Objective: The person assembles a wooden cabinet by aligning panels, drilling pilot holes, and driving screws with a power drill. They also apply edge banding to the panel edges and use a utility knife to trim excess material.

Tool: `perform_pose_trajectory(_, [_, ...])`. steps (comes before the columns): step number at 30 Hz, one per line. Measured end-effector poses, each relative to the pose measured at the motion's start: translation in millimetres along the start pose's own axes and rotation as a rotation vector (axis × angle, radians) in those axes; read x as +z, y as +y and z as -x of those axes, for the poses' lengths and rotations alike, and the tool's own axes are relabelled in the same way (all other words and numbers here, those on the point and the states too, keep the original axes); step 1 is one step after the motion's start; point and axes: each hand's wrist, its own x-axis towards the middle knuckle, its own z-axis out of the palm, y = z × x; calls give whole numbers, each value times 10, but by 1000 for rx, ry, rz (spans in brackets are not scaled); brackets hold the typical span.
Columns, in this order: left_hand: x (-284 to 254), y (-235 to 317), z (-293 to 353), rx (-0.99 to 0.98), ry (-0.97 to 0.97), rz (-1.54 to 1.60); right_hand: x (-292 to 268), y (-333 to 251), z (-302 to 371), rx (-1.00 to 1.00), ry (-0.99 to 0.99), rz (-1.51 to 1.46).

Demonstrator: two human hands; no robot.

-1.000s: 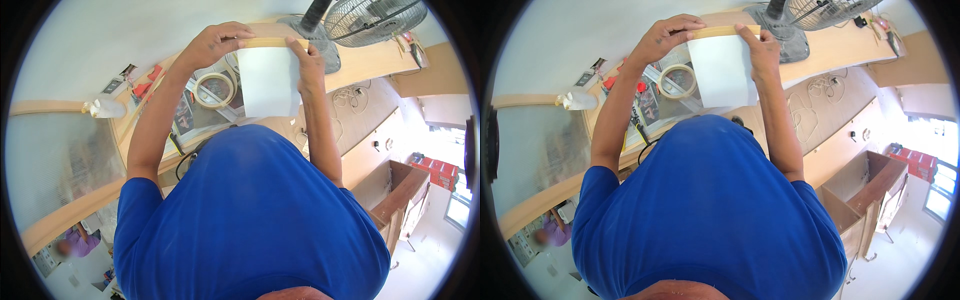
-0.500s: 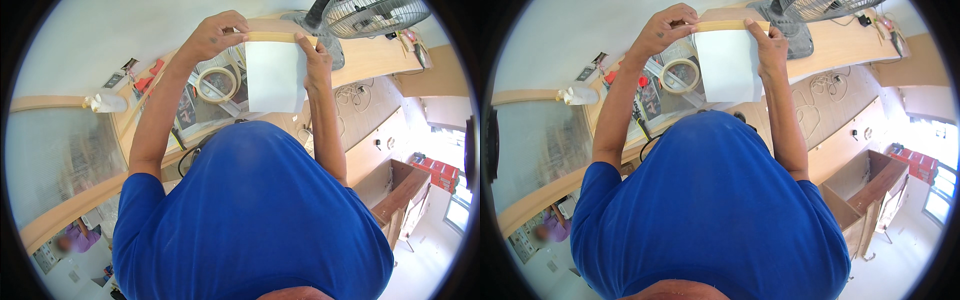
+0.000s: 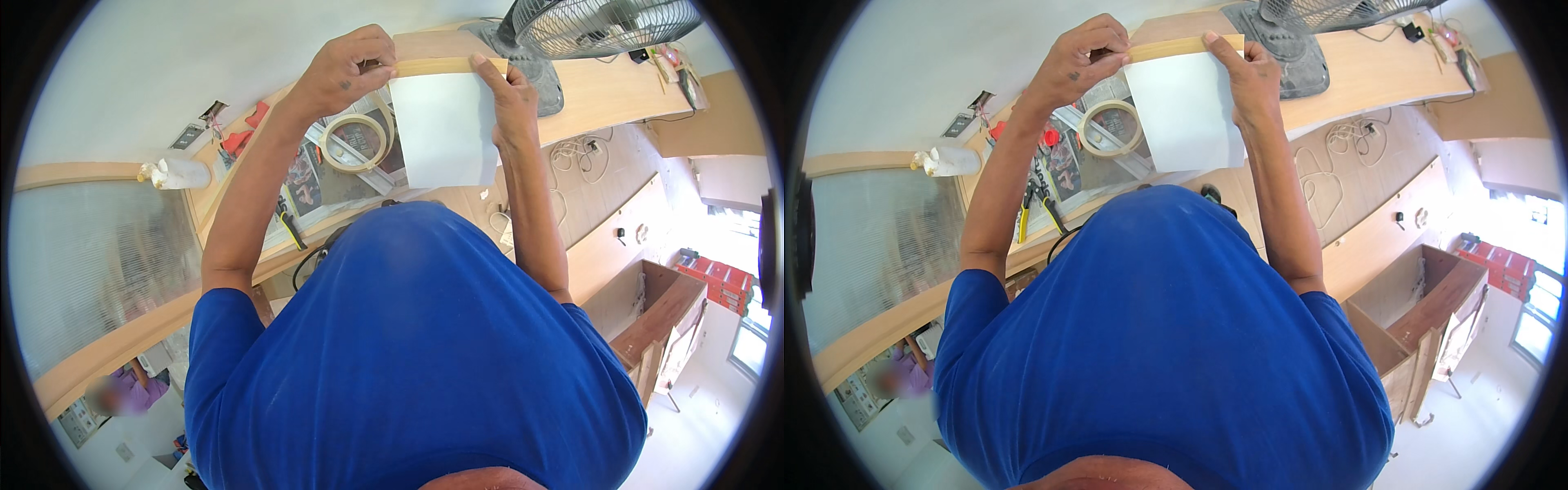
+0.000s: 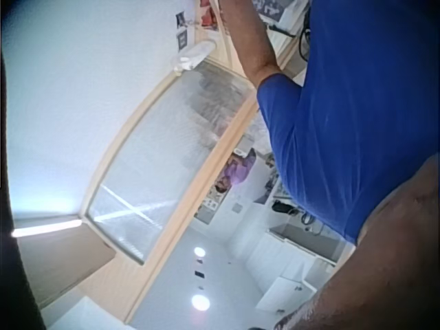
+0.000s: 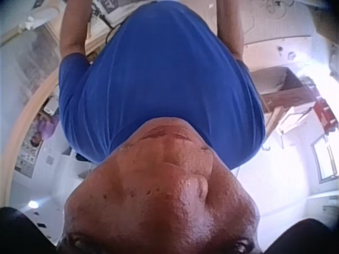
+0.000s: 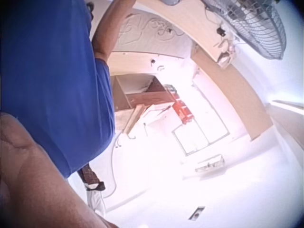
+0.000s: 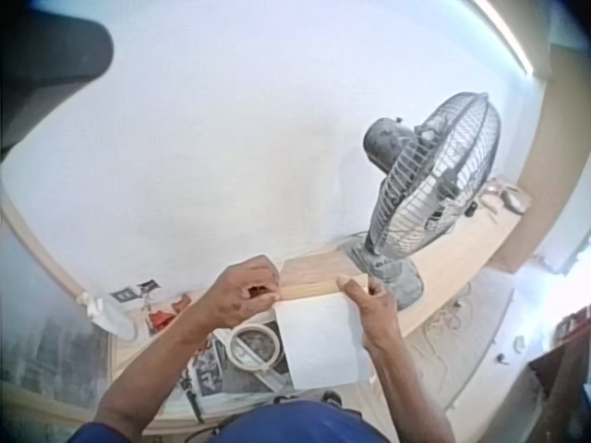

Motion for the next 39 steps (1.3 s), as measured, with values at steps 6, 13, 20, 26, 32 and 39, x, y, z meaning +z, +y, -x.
perform_pose_trajectory(6, [73,142,-137,-86,18,-132,-19,16,-36,-13,-20,29])
perform_pose_trajectory(13, [211,245,-400,-49,0,-191,-13,-61,-47,13,30,14])
perform_pose_trajectory(20, [273,194,-518,-69,-35,-70,-84,-13,-80,41,-29,10])
perform_pose_trajectory(26, [165,179,-562,-137,-30,-165,-150,-1,-91,7,-220,-106])
perform_pose_trajectory(32, [141,106,-554,-154,-73,-149,-131,32,-138,5,-250,-100])
perform_pose_trajectory(39, [-15,-27,-734,-375,-231,117,-63,-54,-235,39,-235,-48])
